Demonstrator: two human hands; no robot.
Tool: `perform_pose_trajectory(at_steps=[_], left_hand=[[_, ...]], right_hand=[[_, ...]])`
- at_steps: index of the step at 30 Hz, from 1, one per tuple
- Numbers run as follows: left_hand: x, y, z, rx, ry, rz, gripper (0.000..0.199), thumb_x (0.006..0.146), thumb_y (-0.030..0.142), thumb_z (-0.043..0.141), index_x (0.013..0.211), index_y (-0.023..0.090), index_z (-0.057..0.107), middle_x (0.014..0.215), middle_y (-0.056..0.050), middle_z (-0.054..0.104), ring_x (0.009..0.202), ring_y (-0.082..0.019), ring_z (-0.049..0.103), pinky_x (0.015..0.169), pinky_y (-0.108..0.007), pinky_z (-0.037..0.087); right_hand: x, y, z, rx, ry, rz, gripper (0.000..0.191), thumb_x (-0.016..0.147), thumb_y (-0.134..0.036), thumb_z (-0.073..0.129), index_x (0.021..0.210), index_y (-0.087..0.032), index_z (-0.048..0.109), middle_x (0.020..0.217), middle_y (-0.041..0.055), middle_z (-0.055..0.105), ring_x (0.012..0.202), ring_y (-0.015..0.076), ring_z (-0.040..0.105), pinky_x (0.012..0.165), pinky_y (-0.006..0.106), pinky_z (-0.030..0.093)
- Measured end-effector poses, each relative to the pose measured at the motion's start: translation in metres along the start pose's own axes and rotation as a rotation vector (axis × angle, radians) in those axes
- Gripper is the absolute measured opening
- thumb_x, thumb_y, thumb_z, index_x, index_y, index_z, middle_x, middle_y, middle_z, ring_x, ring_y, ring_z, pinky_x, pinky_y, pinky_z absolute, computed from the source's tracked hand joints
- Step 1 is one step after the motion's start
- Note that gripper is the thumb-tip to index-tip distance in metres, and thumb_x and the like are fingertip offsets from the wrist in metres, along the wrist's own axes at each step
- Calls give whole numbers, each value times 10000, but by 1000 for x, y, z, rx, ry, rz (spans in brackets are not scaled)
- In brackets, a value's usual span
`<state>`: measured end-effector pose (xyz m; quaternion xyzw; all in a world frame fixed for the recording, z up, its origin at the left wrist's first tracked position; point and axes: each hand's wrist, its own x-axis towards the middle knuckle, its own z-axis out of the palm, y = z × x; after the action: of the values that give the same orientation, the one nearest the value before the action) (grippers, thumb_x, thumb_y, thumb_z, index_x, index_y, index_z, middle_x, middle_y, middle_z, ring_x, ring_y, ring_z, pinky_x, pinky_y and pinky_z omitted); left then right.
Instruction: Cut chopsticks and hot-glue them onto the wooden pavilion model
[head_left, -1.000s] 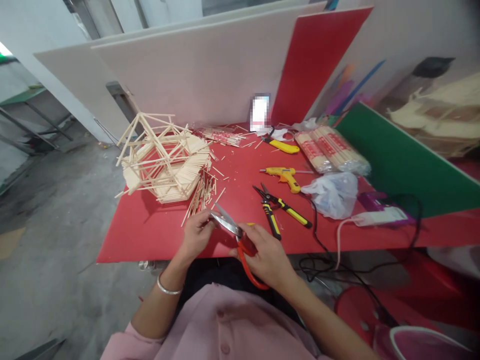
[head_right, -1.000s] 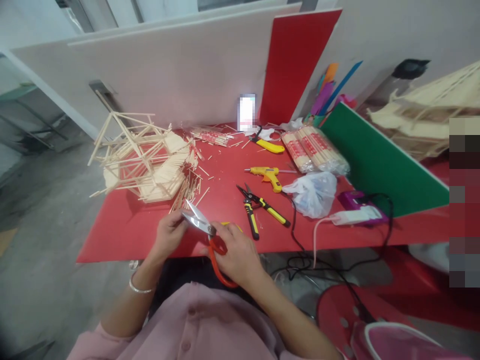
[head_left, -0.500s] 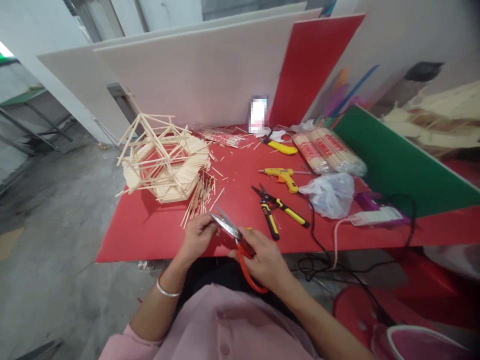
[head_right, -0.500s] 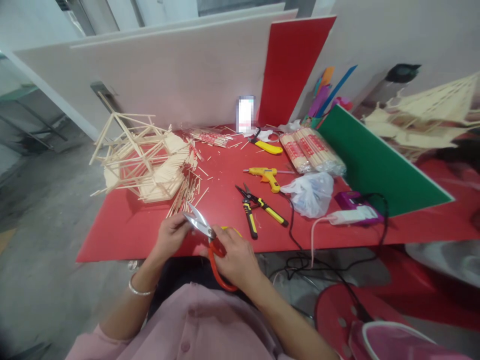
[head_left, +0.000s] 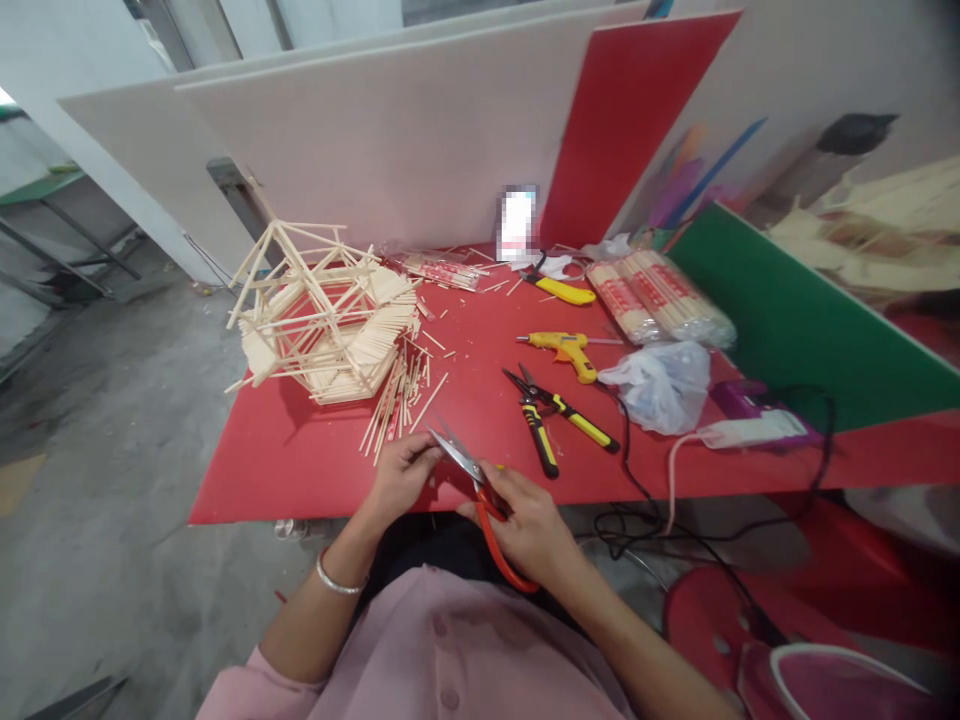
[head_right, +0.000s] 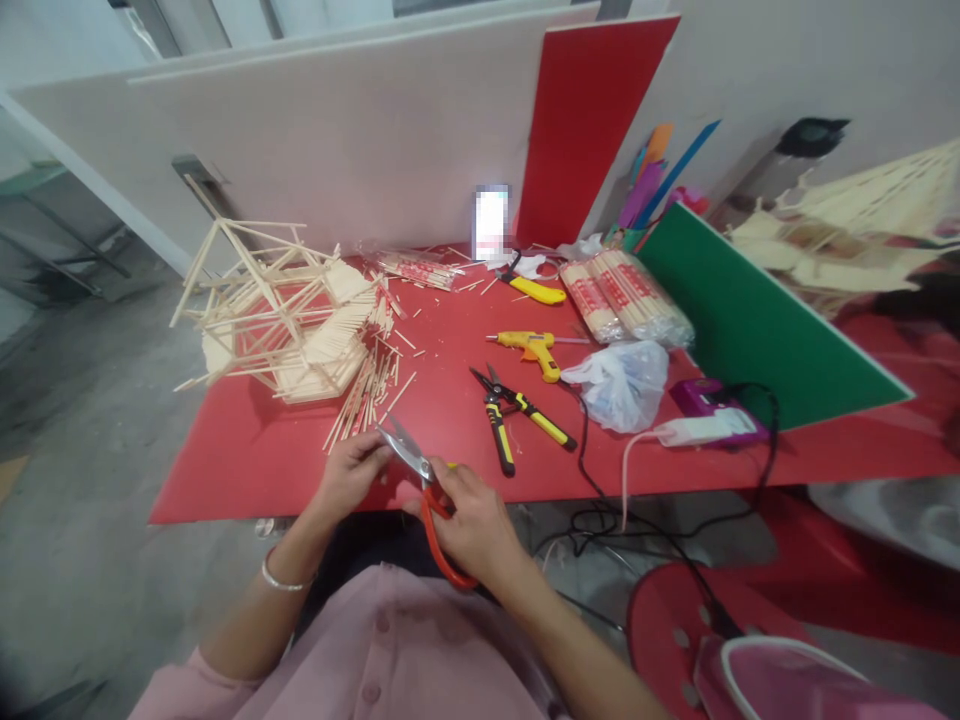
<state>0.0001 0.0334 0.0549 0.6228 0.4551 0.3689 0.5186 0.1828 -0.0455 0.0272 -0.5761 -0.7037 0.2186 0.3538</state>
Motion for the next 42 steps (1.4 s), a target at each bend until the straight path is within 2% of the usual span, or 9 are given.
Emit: perform_pose_trajectory(at_steps=[8, 12, 16, 20, 27, 31, 35, 38, 42], left_hand=[[1, 1, -7, 139, 11, 137, 173, 784, 233, 570, 725, 188, 726, 608, -8, 658, 566, -130, 567, 571, -236, 464], [-2, -3, -5, 72, 12, 103, 197, 832, 315, 596, 769, 183, 728, 666, -25, 693, 554, -128, 576, 541, -232, 461], [-3, -8, -11, 17, 34, 34, 256, 875, 371, 564, 769, 168, 679, 618, 7, 628, 452, -85, 476, 472, -209, 399], [-2, -10, -24, 68, 9, 67, 242, 861, 339, 560, 701, 170, 627, 508, 47, 494, 473, -90, 444, 484, -199, 372], [0, -9, -36, 120, -52, 107, 257, 879, 305, 529, 690, 171, 639, 555, 17, 571, 500, -98, 480, 509, -207, 391], [0, -9, -40, 53, -82, 89, 268, 889, 335, 558, 697, 169, 644, 599, 0, 628, 492, -92, 510, 510, -205, 415], [-1, -10, -40, -121, -86, 25, 240, 902, 388, 576, 937, 176, 684, 636, 13, 652, 438, -75, 506, 487, -209, 434], [-2, -11, -40, -226, -73, -3, 285, 884, 412, 617, 1038, 179, 672, 608, 33, 627, 425, -72, 517, 503, -220, 463], [-4, -15, -42, -355, -54, -82, 267, 865, 421, 650, 977, 180, 632, 638, 12, 665, 455, -102, 590, 460, -210, 454]], right_hand=[[6, -13, -4, -11, -81, 89, 466, 863, -487, 618, 1220, -190, 583, 910, 75, 657, 792, 210, 635, 739, 334, 533], [10, -17, -1, 56, -107, 124, 372, 908, -465, 564, 1188, -222, 601, 923, 69, 688, 816, 205, 660, 785, 331, 531], [13, -19, -2, -14, -104, 139, 468, 871, -483, 613, 1236, -194, 574, 1060, 110, 678, 953, 237, 659, 869, 373, 513], [17, -28, -5, -103, -169, 124, 517, 844, -509, 640, 1253, -202, 566, 1036, 92, 661, 901, 226, 653, 802, 356, 515], [23, -35, -3, -75, -244, 110, 435, 862, -477, 638, 1198, -204, 598, 900, 55, 674, 760, 188, 640, 697, 286, 490], [26, -35, 2, -202, -215, 157, 490, 855, -527, 625, 1244, -232, 583, 1027, 70, 687, 900, 217, 669, 767, 305, 491], [36, -29, 4, -418, -161, 328, 540, 888, -572, 542, 1315, -240, 547, 1087, 94, 679, 939, 236, 666, 764, 318, 484], [45, -20, 1, -623, -157, 369, 520, 908, -460, 547, 1364, -214, 518, 1073, 117, 669, 977, 268, 641, 772, 340, 475], [50, -14, 0, -704, -148, 290, 478, 908, -311, 548, 1359, -153, 531, 1081, 144, 662, 1004, 271, 614, 829, 350, 465]])
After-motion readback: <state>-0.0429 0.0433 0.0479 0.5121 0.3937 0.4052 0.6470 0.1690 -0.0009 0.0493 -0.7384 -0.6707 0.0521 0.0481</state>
